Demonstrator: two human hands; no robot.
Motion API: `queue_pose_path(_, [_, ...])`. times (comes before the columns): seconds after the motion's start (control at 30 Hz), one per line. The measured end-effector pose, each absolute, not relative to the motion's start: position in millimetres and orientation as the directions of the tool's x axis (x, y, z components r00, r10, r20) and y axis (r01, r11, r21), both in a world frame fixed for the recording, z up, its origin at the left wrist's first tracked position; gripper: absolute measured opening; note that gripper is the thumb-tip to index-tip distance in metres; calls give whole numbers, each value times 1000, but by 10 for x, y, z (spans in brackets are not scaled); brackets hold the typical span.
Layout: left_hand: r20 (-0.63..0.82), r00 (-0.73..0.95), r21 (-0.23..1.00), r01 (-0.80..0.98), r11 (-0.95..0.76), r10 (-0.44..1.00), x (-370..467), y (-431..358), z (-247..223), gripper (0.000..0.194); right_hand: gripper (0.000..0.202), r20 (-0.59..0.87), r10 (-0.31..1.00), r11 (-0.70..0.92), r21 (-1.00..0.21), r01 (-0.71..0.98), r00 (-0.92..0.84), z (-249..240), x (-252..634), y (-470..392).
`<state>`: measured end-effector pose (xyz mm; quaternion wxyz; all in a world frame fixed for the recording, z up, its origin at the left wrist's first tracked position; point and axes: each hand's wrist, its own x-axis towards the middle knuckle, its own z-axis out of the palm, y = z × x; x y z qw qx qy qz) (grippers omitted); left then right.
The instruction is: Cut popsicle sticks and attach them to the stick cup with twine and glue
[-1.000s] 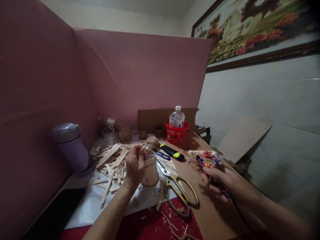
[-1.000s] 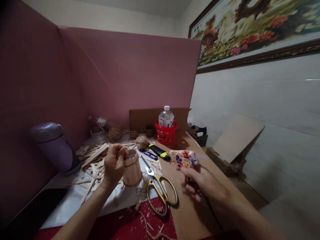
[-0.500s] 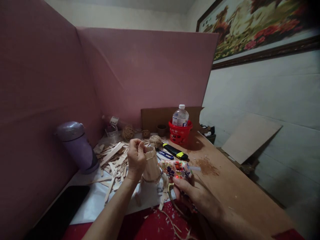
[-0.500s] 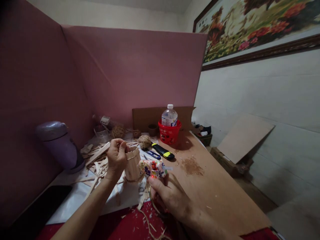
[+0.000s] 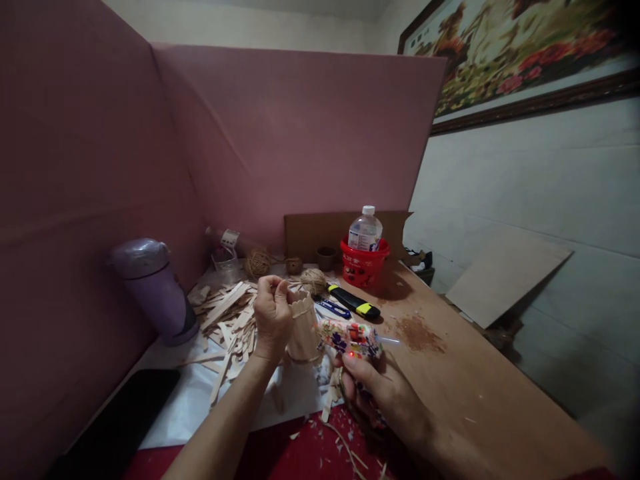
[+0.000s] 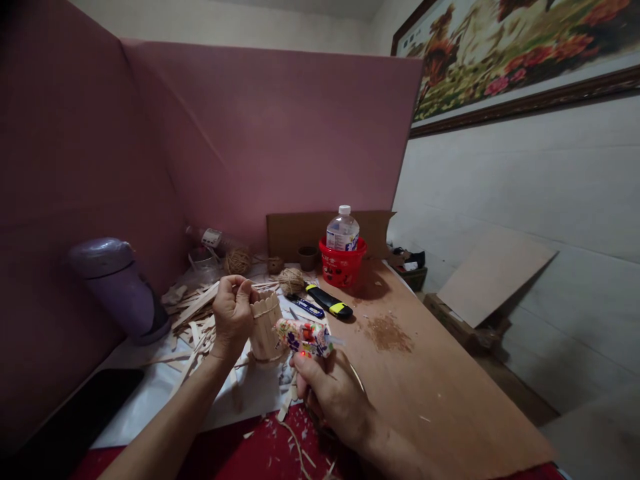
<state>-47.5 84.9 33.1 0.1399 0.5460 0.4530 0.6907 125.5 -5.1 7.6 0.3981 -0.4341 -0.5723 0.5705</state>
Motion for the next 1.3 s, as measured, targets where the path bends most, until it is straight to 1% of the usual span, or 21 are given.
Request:
queue_pose_path(0.1, [633,-359,774,307,-553,686,-471,838,331,13,50,-26,953,-15,-999,36,-303,71,1252,-51])
queue_pose_path(0.27, [633,-362,775,304,-554,685,-466,832,322,13,52,-13,953,12,-997,81,-303,80,1248,-63])
queue_pose_path(0.4, [640,-358,768,312,-559,680,-463,829,328,13,53,-28,954,-8,-998,70,-298,81,1236,-62])
queue_pose_path(0.57, [655,-359,755,329,-567,665,-463,816,323,13,48,-8,962,-3,-1000,17,-275,44,1231,-55])
queue_pose_path(0.77, [665,-352,747,336,-574,659,-451,815,330,13,43,-7,960,-5,-1000,10,-280,3,1233,-24])
queue_pose_path(1.1, [660,-347,750,349,-562,666,-446,801,322,13,53,-24,963,-6,-998,67,-270,34,1213,-27])
queue_pose_path(1.3, [660,-344,750,352,-560,668,-447,799,316,13,52,-23,962,-1,-997,80,-274,11,1214,-25])
